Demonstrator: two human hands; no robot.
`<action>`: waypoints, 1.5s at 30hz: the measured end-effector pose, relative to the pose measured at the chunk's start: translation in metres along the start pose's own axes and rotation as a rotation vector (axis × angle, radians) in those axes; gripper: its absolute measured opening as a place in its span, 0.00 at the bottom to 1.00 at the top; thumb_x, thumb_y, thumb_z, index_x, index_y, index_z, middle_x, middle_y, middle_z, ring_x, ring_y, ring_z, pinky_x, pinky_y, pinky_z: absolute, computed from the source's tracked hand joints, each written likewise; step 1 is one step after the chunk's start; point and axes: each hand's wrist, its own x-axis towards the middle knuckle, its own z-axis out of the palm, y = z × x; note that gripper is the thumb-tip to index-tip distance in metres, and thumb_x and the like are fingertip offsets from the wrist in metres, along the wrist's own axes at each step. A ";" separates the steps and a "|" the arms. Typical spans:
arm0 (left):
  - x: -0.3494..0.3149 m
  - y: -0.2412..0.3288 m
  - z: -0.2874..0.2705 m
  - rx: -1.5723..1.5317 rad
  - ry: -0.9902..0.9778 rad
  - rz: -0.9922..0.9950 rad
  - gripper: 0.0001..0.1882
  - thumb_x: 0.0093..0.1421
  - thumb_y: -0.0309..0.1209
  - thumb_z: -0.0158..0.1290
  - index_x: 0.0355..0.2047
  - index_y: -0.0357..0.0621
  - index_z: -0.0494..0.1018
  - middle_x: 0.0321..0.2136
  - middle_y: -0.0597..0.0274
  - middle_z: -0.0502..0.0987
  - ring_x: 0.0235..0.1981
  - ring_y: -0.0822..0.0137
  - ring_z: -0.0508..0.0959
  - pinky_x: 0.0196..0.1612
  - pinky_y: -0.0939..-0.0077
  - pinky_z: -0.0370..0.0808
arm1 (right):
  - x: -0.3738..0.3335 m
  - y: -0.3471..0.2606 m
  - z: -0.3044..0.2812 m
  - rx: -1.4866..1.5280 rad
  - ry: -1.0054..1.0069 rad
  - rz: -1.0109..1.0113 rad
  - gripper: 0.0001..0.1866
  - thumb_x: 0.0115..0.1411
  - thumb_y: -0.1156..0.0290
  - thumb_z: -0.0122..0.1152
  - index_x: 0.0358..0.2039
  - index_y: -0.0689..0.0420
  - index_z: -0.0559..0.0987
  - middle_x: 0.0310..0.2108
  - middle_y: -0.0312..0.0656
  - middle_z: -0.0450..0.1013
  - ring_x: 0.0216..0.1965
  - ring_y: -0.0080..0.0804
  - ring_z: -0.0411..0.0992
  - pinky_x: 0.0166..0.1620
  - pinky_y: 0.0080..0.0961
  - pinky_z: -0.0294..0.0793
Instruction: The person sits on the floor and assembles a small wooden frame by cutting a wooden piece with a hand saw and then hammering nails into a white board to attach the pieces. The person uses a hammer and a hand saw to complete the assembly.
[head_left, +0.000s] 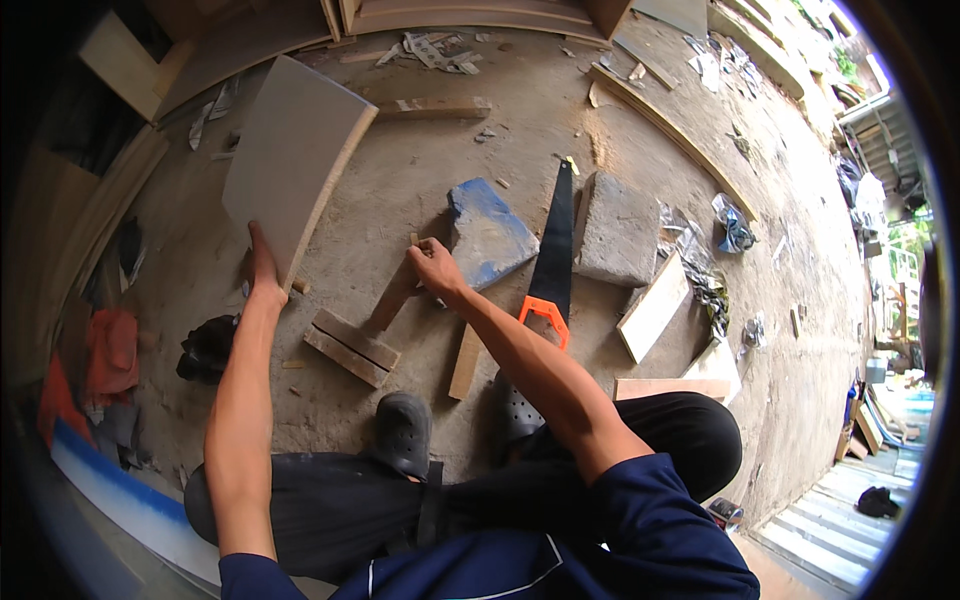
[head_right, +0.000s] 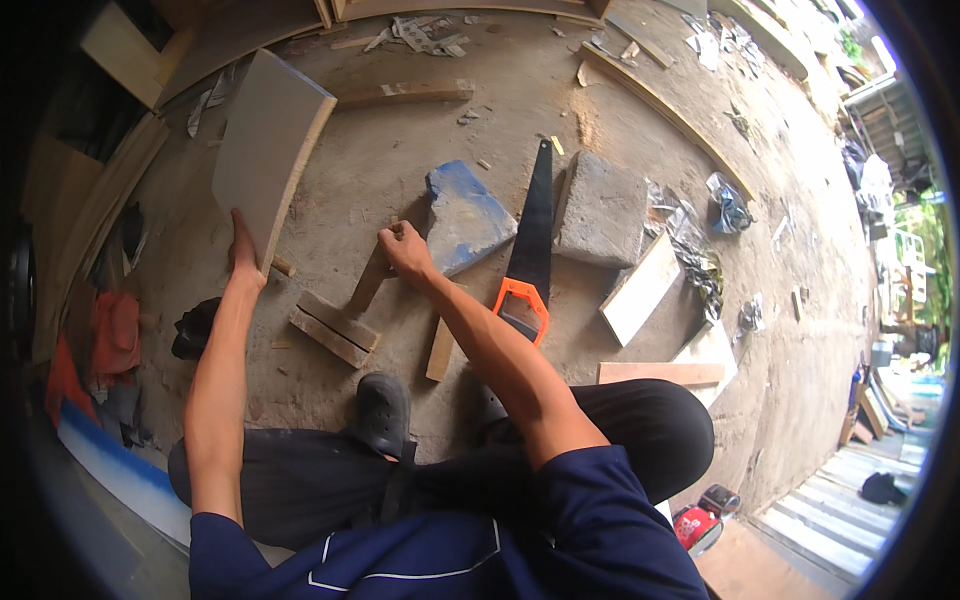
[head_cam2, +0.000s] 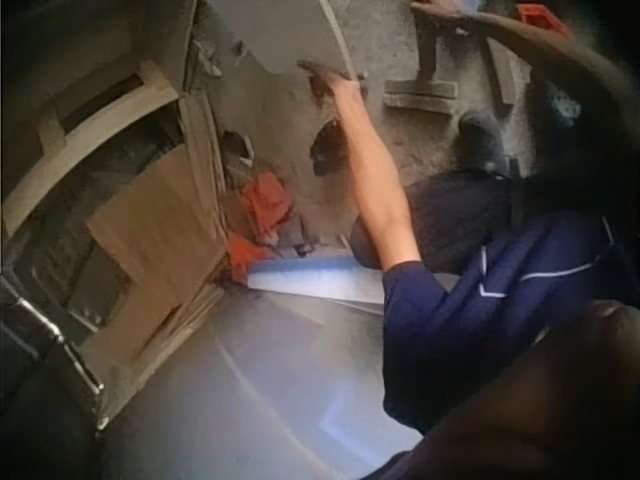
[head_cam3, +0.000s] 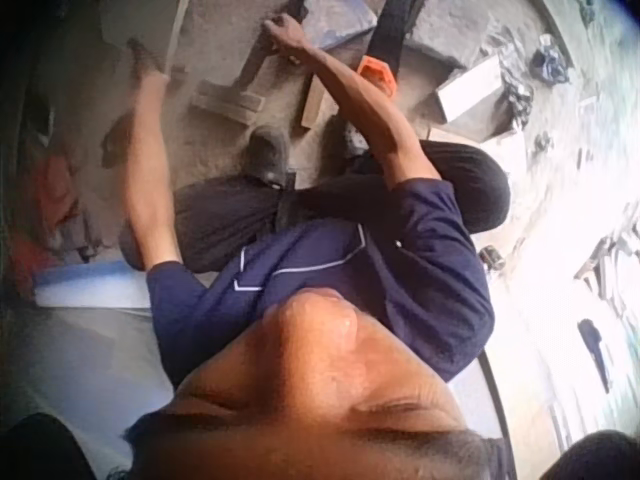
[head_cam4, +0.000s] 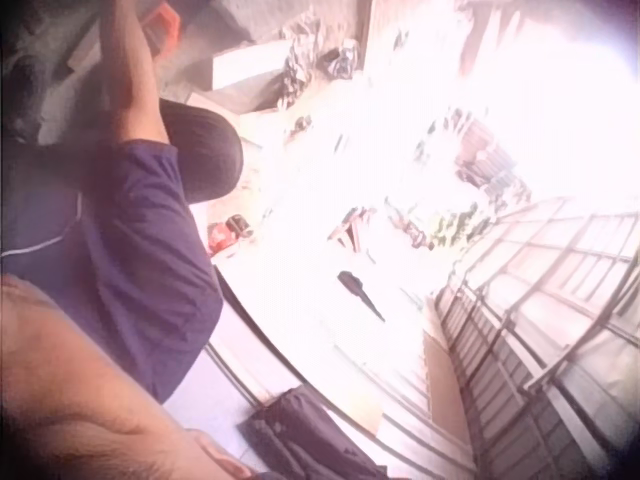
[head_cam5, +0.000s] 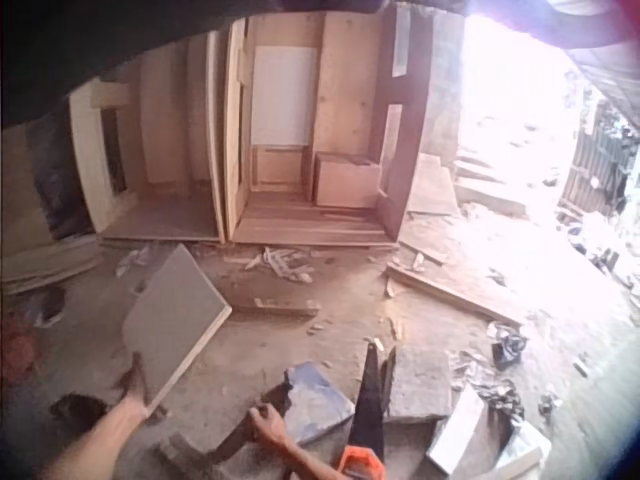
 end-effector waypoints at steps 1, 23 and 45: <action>-0.001 -0.002 0.004 0.029 -0.022 0.003 0.52 0.55 0.70 0.44 0.65 0.39 0.54 0.60 0.56 0.65 0.56 0.64 0.67 0.56 0.70 0.65 | -0.006 0.001 0.000 0.077 0.013 0.053 0.24 0.57 0.56 0.53 0.42 0.67 0.73 0.38 0.60 0.75 0.37 0.45 0.78 0.41 0.39 0.78; -0.031 -0.066 0.182 0.152 -0.484 -0.061 0.50 0.54 0.69 0.46 0.57 0.31 0.65 0.51 0.52 0.73 0.51 0.62 0.74 0.53 0.68 0.70 | -0.075 0.143 -0.308 -0.456 0.710 0.427 0.26 0.52 0.54 0.60 0.41 0.66 0.77 0.33 0.52 0.78 0.36 0.41 0.78 0.41 0.34 0.78; 0.001 -0.046 0.076 0.242 -0.090 -0.074 0.55 0.50 0.74 0.45 0.63 0.40 0.59 0.61 0.56 0.64 0.60 0.60 0.64 0.61 0.64 0.60 | 0.007 0.157 -0.400 0.058 0.400 0.418 0.48 0.39 0.39 0.73 0.51 0.65 0.76 0.55 0.57 0.68 0.57 0.48 0.65 0.59 0.40 0.62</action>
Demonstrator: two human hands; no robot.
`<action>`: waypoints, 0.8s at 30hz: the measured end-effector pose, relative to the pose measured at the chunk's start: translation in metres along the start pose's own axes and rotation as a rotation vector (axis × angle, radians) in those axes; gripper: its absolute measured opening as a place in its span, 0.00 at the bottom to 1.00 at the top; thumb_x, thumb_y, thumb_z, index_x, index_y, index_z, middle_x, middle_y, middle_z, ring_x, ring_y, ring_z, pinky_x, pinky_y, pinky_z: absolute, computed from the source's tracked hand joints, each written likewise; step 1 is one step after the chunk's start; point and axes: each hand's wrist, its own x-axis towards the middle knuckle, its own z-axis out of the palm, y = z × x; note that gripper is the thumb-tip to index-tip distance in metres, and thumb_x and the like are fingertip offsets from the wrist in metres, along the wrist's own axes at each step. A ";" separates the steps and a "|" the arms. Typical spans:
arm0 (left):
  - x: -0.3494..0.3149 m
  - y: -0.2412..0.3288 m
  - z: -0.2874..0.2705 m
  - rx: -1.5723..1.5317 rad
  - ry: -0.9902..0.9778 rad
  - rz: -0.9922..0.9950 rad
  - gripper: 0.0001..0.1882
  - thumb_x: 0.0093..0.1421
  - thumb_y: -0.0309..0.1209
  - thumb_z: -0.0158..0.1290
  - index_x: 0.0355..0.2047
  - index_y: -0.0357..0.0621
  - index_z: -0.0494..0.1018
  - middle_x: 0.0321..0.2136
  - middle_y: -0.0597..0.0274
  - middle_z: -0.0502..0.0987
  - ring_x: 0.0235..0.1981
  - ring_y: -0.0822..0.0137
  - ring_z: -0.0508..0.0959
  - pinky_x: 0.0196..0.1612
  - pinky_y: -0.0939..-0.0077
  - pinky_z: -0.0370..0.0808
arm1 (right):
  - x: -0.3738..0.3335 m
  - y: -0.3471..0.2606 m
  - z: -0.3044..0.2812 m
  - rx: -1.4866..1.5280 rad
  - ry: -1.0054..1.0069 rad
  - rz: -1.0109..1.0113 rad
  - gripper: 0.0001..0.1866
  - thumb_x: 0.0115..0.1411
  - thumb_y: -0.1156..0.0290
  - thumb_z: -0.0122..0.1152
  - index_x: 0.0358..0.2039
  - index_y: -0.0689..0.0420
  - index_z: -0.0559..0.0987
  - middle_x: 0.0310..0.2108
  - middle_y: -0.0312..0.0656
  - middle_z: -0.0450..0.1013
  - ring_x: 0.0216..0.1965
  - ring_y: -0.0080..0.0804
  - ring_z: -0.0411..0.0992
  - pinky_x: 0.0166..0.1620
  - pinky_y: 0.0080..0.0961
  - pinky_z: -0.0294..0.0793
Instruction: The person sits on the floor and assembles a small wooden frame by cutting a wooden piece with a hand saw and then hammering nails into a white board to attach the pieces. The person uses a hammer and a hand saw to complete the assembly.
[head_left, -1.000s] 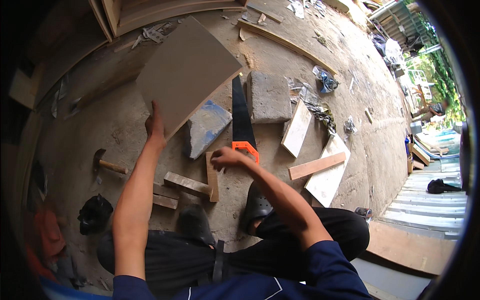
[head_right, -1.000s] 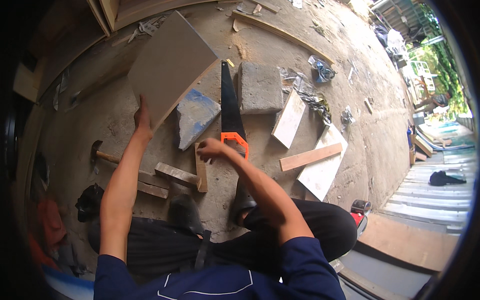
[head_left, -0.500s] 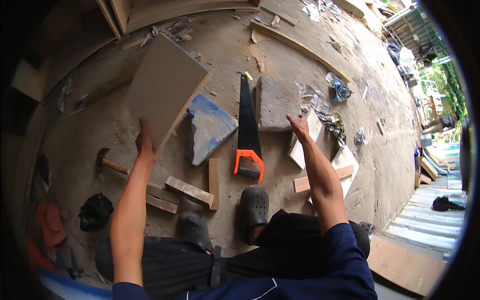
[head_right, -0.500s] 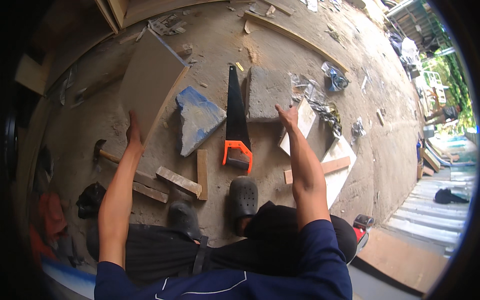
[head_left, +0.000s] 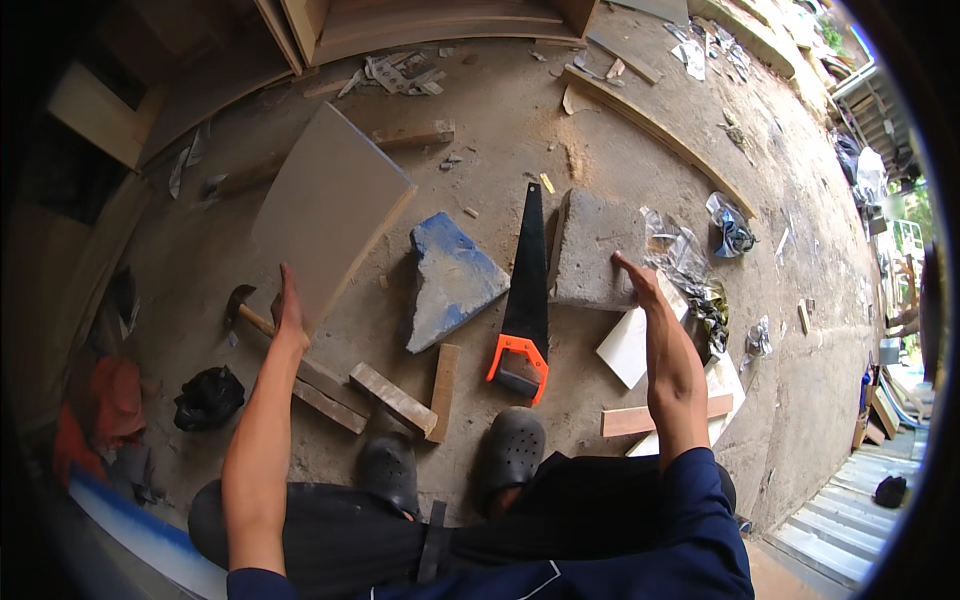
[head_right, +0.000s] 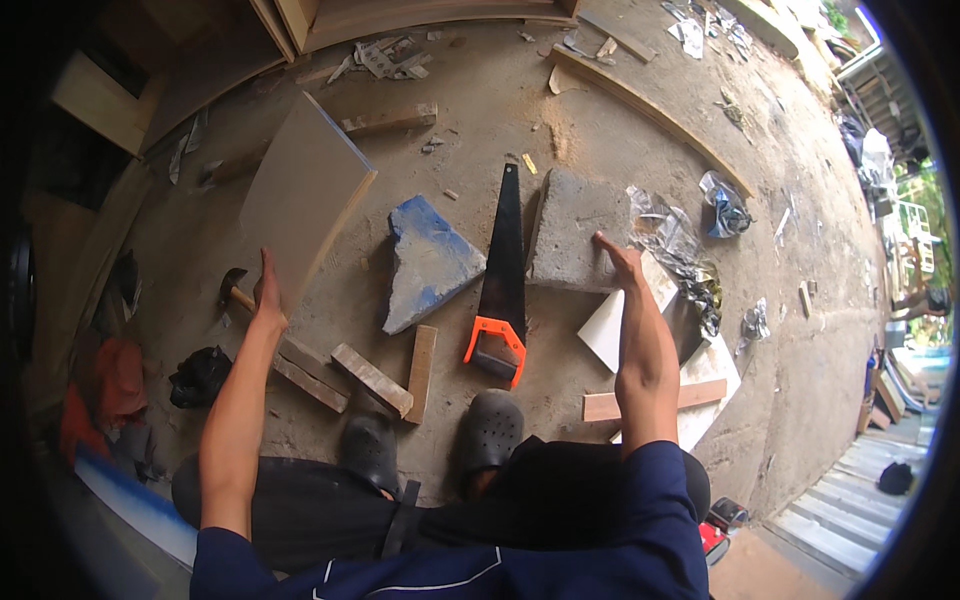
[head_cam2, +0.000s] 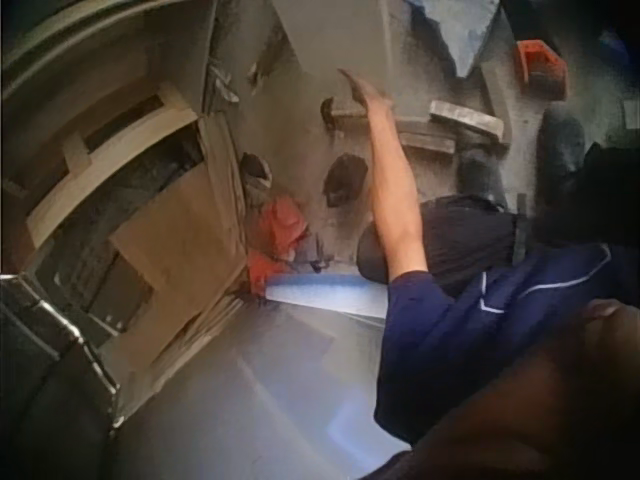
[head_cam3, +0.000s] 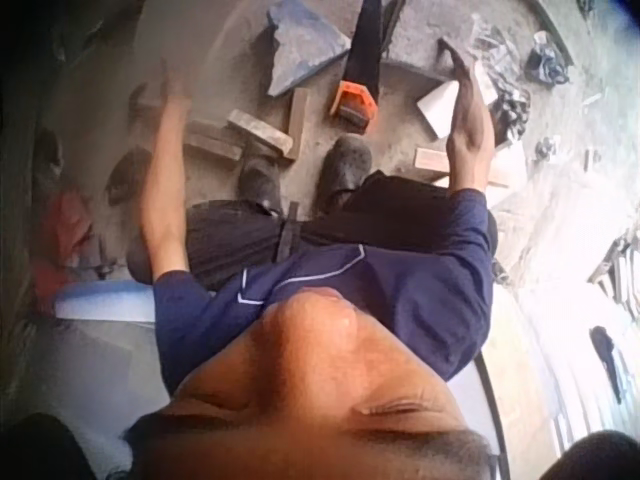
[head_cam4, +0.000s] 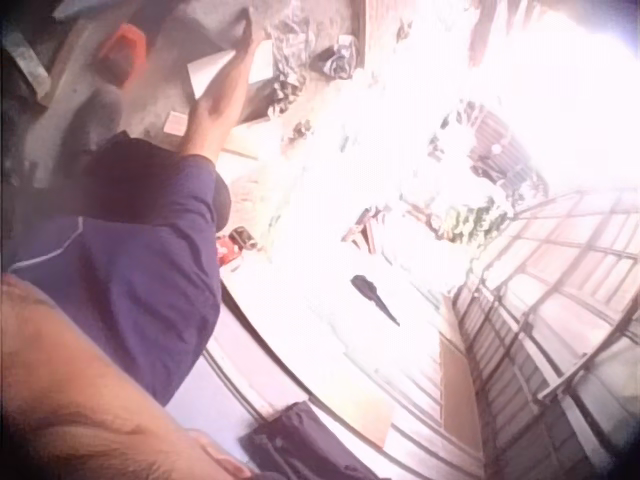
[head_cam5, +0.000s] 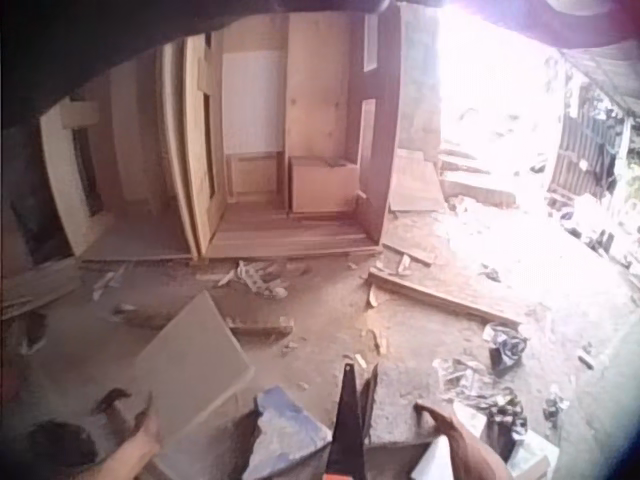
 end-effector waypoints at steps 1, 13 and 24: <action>-0.005 0.001 0.006 -0.010 -0.017 -0.006 0.55 0.50 0.74 0.45 0.64 0.40 0.59 0.61 0.56 0.64 0.61 0.60 0.64 0.61 0.63 0.59 | 0.001 0.001 -0.007 0.001 -0.022 0.085 0.49 0.40 0.38 0.73 0.54 0.65 0.74 0.56 0.57 0.67 0.58 0.49 0.64 0.59 0.41 0.61; -0.018 0.011 0.047 0.006 -0.085 0.007 0.53 0.52 0.72 0.46 0.62 0.37 0.60 0.59 0.54 0.66 0.58 0.61 0.66 0.60 0.66 0.62 | -0.026 0.002 -0.015 0.103 0.112 0.171 0.56 0.43 0.33 0.65 0.62 0.63 0.64 0.68 0.58 0.46 0.69 0.57 0.42 0.66 0.56 0.41; 0.013 -0.005 0.043 -0.089 -0.203 0.028 0.54 0.51 0.73 0.46 0.62 0.38 0.61 0.58 0.52 0.67 0.58 0.58 0.67 0.59 0.62 0.63 | -0.023 -0.040 -0.029 0.199 -0.173 -0.049 0.29 0.52 0.51 0.69 0.43 0.64 0.80 0.42 0.45 0.77 0.40 0.36 0.76 0.44 0.29 0.76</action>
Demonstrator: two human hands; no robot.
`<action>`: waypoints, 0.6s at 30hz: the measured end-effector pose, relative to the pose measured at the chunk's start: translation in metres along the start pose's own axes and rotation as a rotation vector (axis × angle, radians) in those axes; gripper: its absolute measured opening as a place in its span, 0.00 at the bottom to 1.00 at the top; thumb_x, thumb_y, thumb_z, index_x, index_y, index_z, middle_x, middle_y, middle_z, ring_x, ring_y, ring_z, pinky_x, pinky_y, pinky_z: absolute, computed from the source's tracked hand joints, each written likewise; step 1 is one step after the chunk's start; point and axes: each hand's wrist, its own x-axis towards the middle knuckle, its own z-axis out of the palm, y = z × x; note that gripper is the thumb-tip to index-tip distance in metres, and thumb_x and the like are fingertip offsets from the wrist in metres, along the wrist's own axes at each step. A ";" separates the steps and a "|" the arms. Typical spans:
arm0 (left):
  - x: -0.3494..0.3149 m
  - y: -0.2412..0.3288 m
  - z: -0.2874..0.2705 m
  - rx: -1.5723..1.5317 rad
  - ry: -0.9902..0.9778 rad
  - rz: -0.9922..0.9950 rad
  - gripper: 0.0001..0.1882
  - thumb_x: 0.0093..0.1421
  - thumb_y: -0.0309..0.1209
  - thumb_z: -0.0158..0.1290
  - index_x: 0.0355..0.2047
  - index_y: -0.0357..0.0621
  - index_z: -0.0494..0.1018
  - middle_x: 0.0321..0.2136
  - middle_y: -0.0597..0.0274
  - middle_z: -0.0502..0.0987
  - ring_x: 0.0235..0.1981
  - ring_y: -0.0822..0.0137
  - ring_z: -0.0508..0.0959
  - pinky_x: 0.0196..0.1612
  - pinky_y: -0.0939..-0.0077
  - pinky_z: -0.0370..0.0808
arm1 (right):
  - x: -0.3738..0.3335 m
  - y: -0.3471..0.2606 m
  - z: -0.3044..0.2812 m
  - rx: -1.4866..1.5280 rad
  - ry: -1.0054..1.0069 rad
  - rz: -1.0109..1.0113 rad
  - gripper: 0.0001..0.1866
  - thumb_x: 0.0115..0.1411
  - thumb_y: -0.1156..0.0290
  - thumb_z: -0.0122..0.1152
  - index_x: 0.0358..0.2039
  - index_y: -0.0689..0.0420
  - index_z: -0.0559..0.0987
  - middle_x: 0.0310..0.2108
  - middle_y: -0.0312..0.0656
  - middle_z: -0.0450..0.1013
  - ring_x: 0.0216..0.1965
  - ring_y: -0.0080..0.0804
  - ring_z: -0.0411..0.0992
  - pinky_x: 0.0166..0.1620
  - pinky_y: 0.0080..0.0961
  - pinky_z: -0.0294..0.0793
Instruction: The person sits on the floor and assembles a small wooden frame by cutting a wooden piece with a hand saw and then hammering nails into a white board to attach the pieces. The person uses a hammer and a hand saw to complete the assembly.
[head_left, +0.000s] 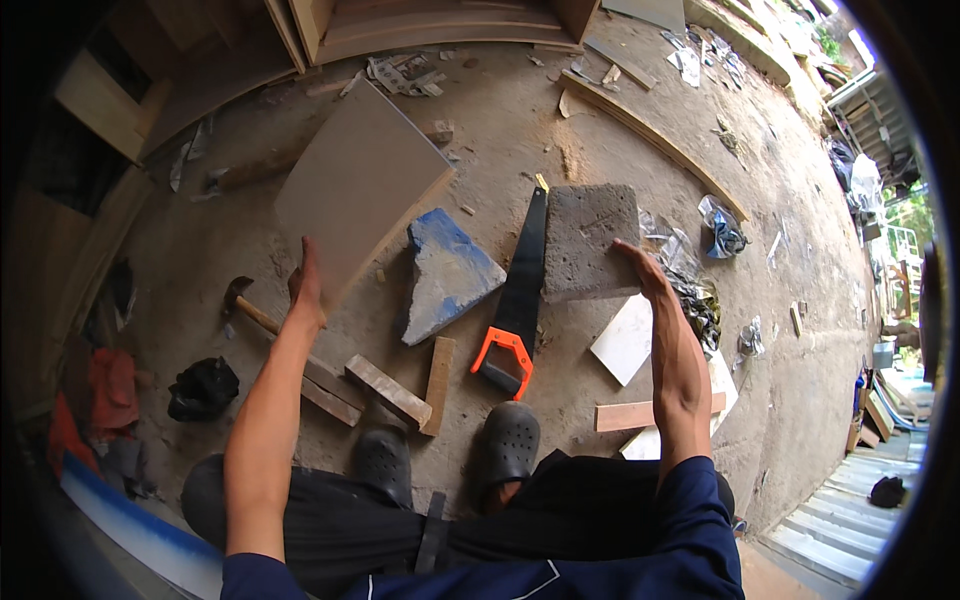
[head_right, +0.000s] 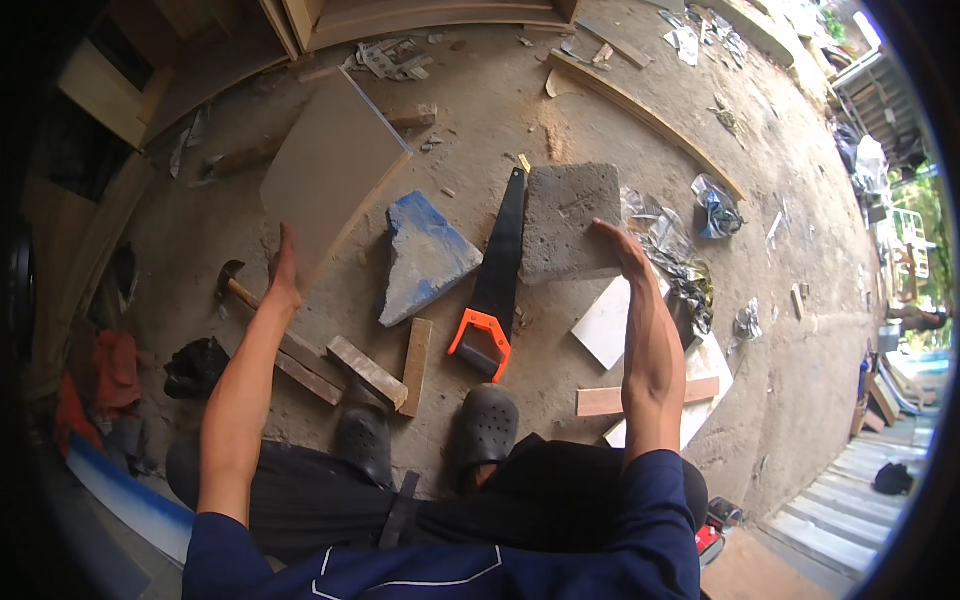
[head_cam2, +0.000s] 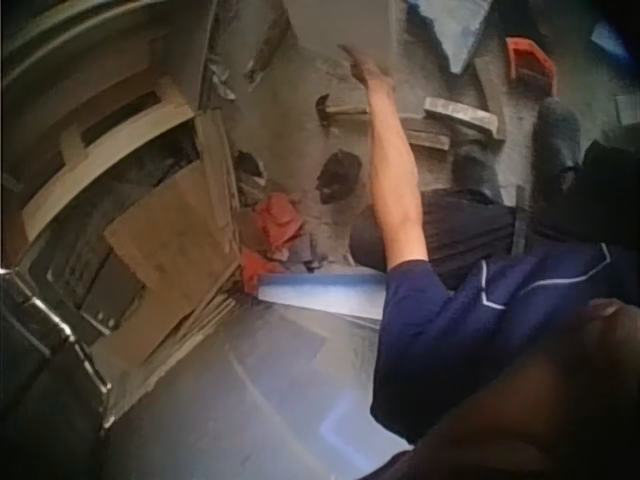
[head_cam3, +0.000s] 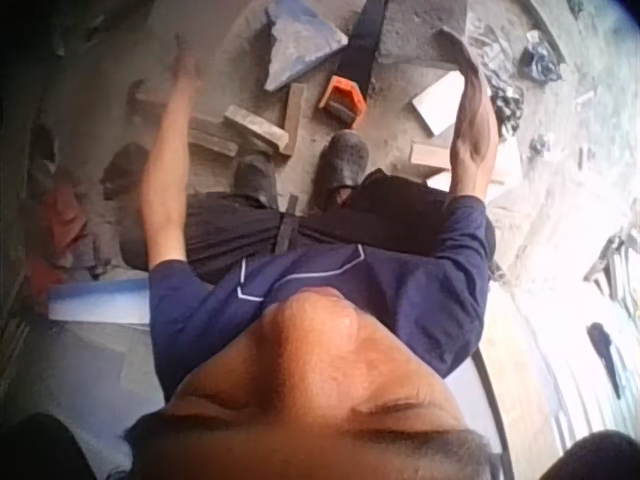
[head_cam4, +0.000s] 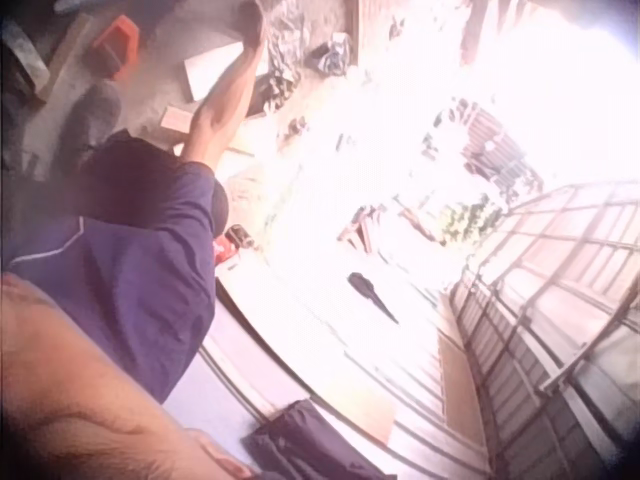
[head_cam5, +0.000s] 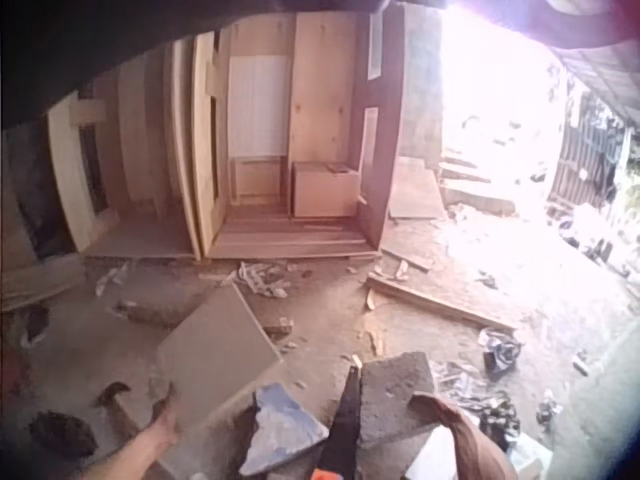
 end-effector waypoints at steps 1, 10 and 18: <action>-0.005 0.001 -0.001 -0.002 0.013 -0.001 0.54 0.51 0.73 0.46 0.62 0.37 0.61 0.58 0.52 0.67 0.58 0.58 0.67 0.59 0.61 0.63 | -0.002 -0.003 0.005 -0.016 -0.014 -0.052 0.27 0.52 0.52 0.69 0.42 0.63 0.81 0.40 0.44 0.78 0.38 0.35 0.77 0.43 0.28 0.76; -0.013 0.017 -0.040 0.032 0.151 0.040 0.55 0.50 0.73 0.48 0.61 0.33 0.61 0.58 0.50 0.67 0.58 0.57 0.66 0.59 0.62 0.63 | -0.044 -0.115 0.071 -1.092 0.391 -0.169 0.32 0.38 0.50 0.77 0.33 0.65 0.77 0.31 0.50 0.77 0.32 0.40 0.77 0.36 0.33 0.75; -0.031 0.044 -0.034 -0.067 0.248 0.087 0.57 0.49 0.71 0.51 0.62 0.31 0.58 0.59 0.48 0.64 0.59 0.56 0.65 0.60 0.63 0.61 | -0.105 -0.188 0.153 -1.383 0.336 -0.797 0.35 0.37 0.51 0.77 0.41 0.59 0.72 0.42 0.49 0.74 0.45 0.44 0.73 0.46 0.38 0.72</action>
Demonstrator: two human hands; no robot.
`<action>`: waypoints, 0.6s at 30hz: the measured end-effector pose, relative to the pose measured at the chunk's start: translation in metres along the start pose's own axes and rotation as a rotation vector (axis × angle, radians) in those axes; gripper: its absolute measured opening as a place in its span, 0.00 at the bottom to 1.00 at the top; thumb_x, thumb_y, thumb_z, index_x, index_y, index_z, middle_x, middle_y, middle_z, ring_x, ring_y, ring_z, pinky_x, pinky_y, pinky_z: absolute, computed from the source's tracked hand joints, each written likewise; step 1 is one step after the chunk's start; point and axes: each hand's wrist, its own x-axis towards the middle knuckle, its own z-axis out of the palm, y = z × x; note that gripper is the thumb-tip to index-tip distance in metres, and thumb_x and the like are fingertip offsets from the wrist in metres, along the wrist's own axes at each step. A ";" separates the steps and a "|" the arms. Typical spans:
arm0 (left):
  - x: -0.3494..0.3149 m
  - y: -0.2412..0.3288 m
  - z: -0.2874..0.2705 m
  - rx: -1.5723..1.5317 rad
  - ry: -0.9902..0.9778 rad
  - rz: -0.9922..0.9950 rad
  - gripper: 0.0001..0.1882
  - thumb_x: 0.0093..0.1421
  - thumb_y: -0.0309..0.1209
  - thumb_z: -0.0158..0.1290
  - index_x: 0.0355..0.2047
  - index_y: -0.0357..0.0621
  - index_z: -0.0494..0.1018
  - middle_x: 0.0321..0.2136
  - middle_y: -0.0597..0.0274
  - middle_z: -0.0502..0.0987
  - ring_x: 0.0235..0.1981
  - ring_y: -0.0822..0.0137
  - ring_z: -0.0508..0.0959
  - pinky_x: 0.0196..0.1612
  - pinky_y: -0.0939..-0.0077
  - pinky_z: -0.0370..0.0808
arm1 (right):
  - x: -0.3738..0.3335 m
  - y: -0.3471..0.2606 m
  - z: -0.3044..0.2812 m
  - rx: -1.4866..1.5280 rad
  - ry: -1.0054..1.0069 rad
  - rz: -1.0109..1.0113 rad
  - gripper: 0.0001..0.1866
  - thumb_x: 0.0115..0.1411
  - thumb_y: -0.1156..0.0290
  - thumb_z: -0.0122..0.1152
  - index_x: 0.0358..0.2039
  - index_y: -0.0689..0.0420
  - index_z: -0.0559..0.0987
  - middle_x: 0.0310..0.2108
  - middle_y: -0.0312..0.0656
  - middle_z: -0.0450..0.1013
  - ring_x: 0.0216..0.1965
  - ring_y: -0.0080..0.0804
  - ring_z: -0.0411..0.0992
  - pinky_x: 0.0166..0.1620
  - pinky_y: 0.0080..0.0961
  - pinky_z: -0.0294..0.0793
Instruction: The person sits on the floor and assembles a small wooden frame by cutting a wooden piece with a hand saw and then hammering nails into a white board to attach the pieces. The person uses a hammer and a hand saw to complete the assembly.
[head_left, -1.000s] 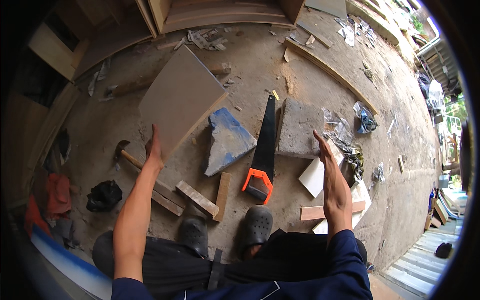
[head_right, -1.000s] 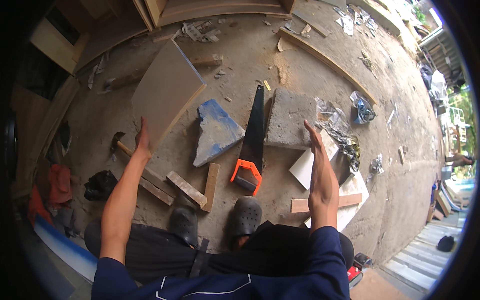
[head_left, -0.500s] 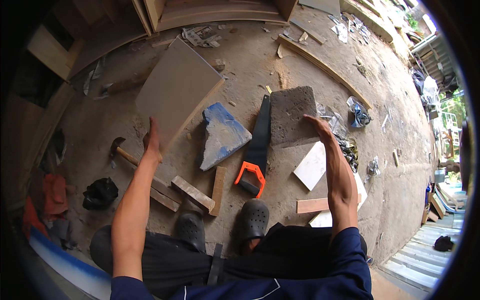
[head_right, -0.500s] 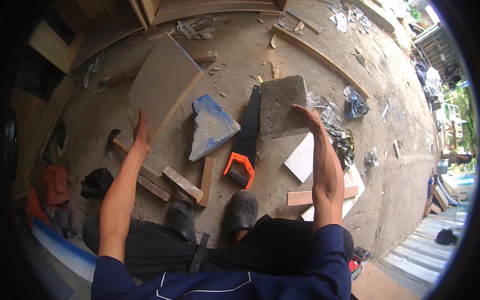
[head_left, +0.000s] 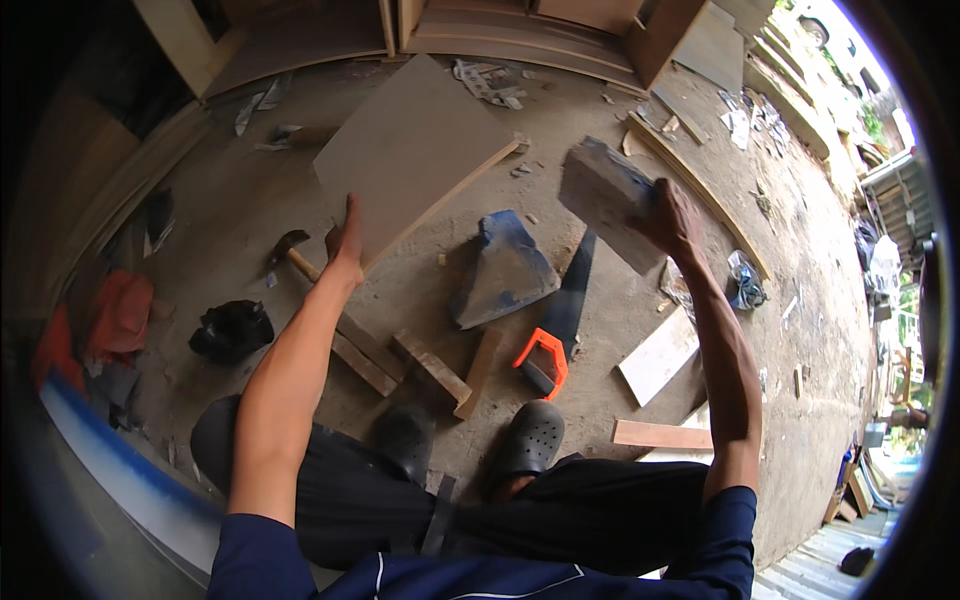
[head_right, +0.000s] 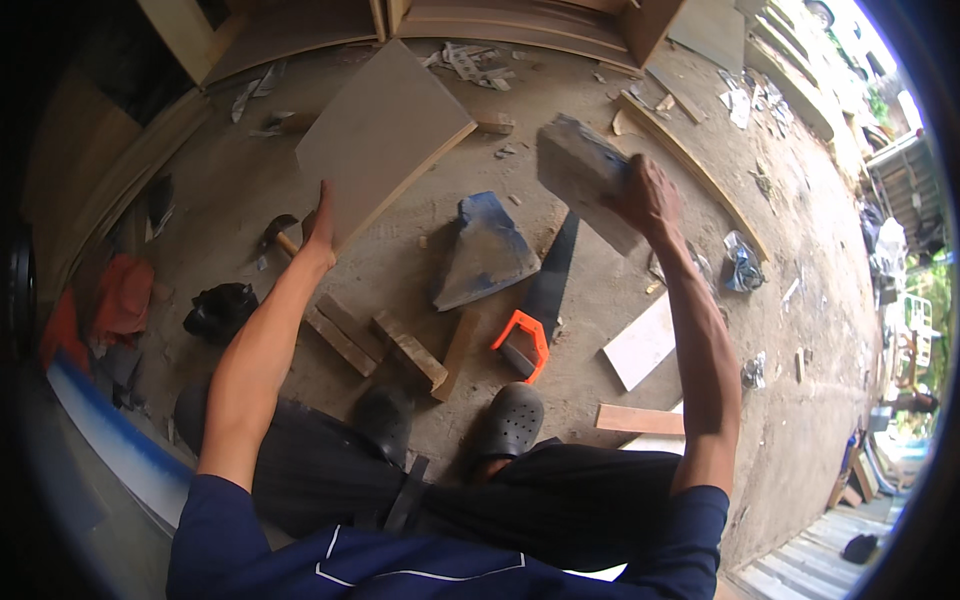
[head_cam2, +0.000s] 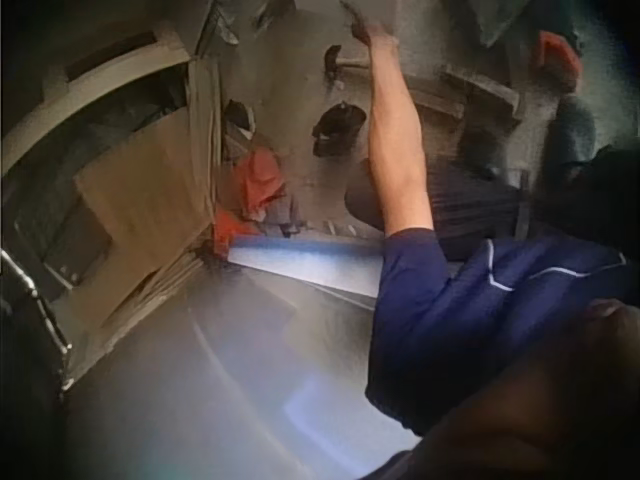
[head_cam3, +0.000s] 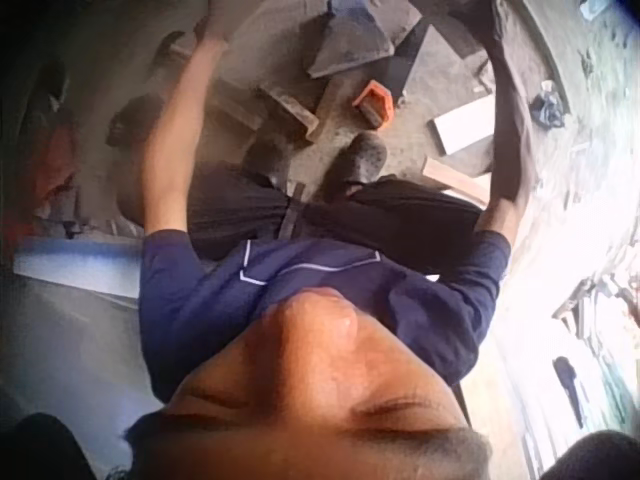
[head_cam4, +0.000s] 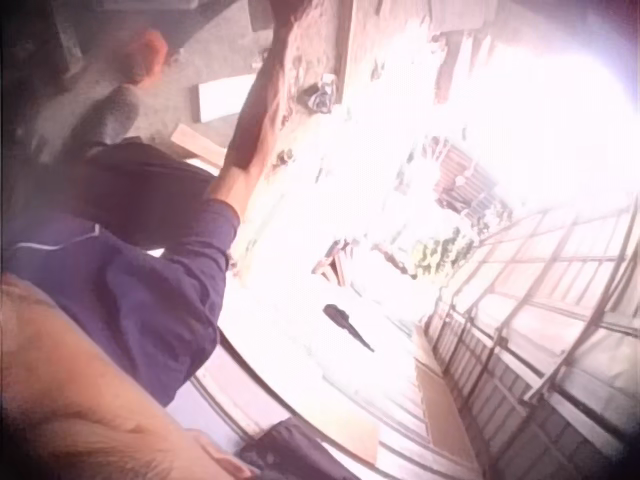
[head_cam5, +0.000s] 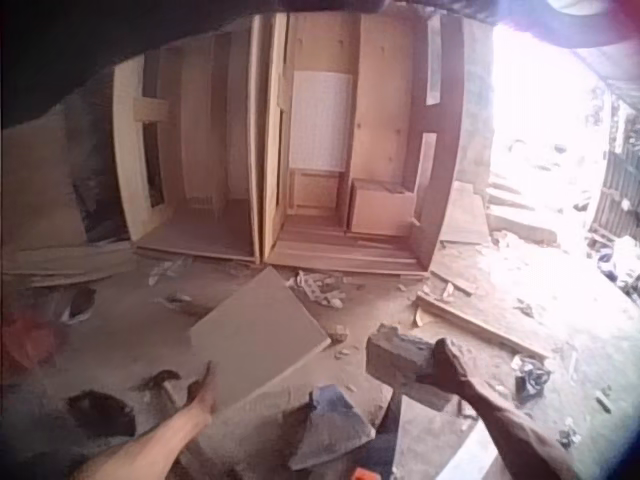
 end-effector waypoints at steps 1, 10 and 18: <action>0.001 0.007 -0.001 -0.022 0.007 0.013 0.57 0.48 0.71 0.52 0.62 0.31 0.57 0.59 0.48 0.64 0.59 0.56 0.65 0.60 0.63 0.61 | 0.006 -0.019 -0.001 0.035 0.025 -0.081 0.35 0.38 0.51 0.77 0.41 0.58 0.72 0.41 0.49 0.74 0.45 0.44 0.73 0.46 0.38 0.73; -0.041 0.127 -0.067 0.117 0.137 0.117 0.52 0.52 0.68 0.51 0.62 0.36 0.59 0.56 0.52 0.68 0.56 0.59 0.70 0.55 0.64 0.69 | 0.043 -0.234 0.083 0.164 0.037 -0.749 0.44 0.37 0.54 0.76 0.55 0.52 0.67 0.49 0.41 0.69 0.56 0.37 0.64 0.55 0.38 0.60; -0.062 0.100 -0.142 0.195 0.196 0.115 0.50 0.51 0.66 0.54 0.60 0.33 0.62 0.57 0.48 0.67 0.56 0.57 0.70 0.56 0.59 0.67 | 0.045 -0.306 0.154 0.216 -0.153 -0.811 0.48 0.39 0.52 0.77 0.60 0.48 0.65 0.58 0.38 0.64 0.61 0.38 0.59 0.56 0.49 0.59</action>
